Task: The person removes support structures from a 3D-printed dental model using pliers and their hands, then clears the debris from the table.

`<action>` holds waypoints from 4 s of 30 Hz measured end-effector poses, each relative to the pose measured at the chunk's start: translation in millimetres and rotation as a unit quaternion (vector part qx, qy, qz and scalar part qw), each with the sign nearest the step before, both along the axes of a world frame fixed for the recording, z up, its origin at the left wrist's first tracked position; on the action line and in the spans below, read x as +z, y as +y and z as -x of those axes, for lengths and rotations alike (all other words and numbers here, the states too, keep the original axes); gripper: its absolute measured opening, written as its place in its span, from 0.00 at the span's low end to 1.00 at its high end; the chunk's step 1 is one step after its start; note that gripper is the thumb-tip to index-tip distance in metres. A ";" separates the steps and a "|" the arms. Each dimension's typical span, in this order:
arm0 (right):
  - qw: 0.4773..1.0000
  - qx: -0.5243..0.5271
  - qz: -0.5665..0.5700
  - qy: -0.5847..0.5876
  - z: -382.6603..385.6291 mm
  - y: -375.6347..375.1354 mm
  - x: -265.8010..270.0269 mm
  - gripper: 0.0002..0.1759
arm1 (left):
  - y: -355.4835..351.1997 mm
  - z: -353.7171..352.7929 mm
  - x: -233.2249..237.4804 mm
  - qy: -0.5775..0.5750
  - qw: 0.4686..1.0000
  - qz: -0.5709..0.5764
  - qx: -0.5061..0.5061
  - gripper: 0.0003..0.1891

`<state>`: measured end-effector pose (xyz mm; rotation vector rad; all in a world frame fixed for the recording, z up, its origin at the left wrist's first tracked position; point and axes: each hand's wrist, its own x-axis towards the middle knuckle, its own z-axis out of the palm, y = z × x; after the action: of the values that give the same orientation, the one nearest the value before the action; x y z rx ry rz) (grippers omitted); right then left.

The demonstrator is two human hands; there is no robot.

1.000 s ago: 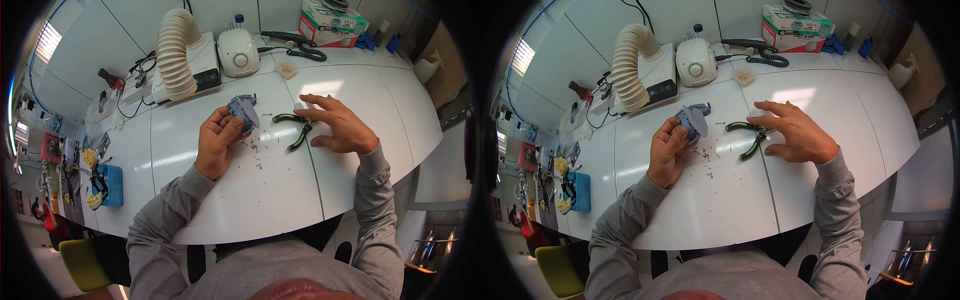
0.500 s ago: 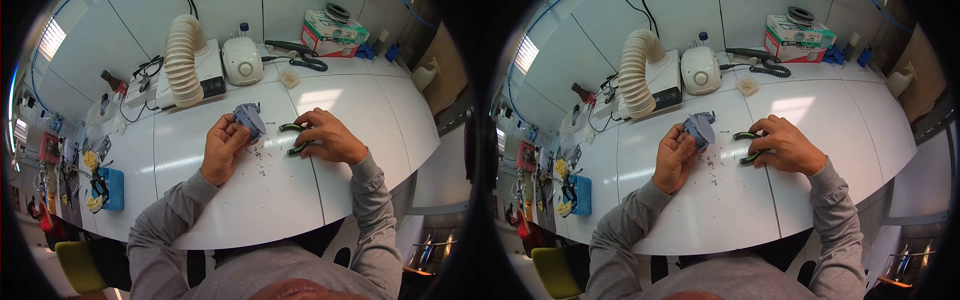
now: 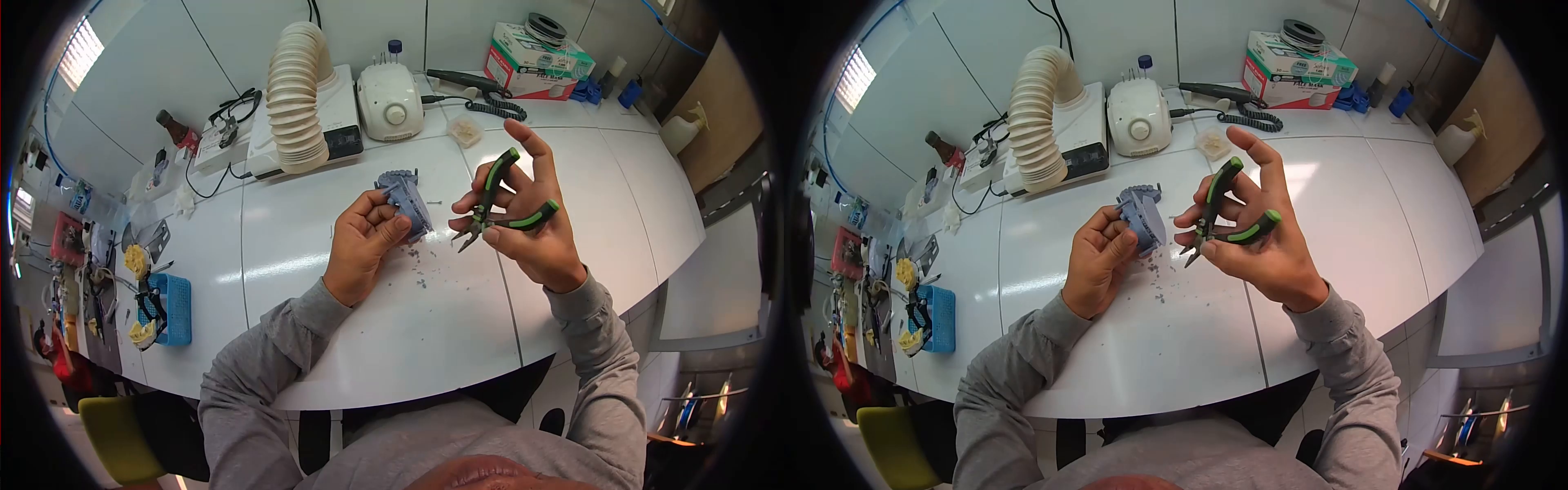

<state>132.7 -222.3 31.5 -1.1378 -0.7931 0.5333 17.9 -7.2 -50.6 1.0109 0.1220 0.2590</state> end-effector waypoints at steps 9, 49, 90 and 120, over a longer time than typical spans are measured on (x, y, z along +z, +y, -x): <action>0.976 0.086 -0.133 0.147 2.0 22.3 26.2 0.42 | -3.2 -2.9 -0.1 0.002 1.000 0.014 -0.001 0.20; 0.946 0.098 -0.095 -0.293 -5.0 37.5 -29.4 0.29 | 1.4 -3.4 3.9 0.016 1.000 -0.018 -0.020 0.17; 0.949 0.062 -0.157 -0.265 -0.6 35.5 -17.5 0.30 | 0.8 -3.0 7.3 0.035 0.997 -0.055 -0.050 0.17; 0.954 0.052 -0.134 -0.261 -4.0 43.5 -39.3 0.35 | 1.1 -0.5 11.6 0.033 0.997 -0.047 -0.053 0.18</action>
<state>136.7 -178.9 -7.8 -0.9937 -1.3477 0.1952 18.4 -6.1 -38.9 1.1162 0.1161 0.1362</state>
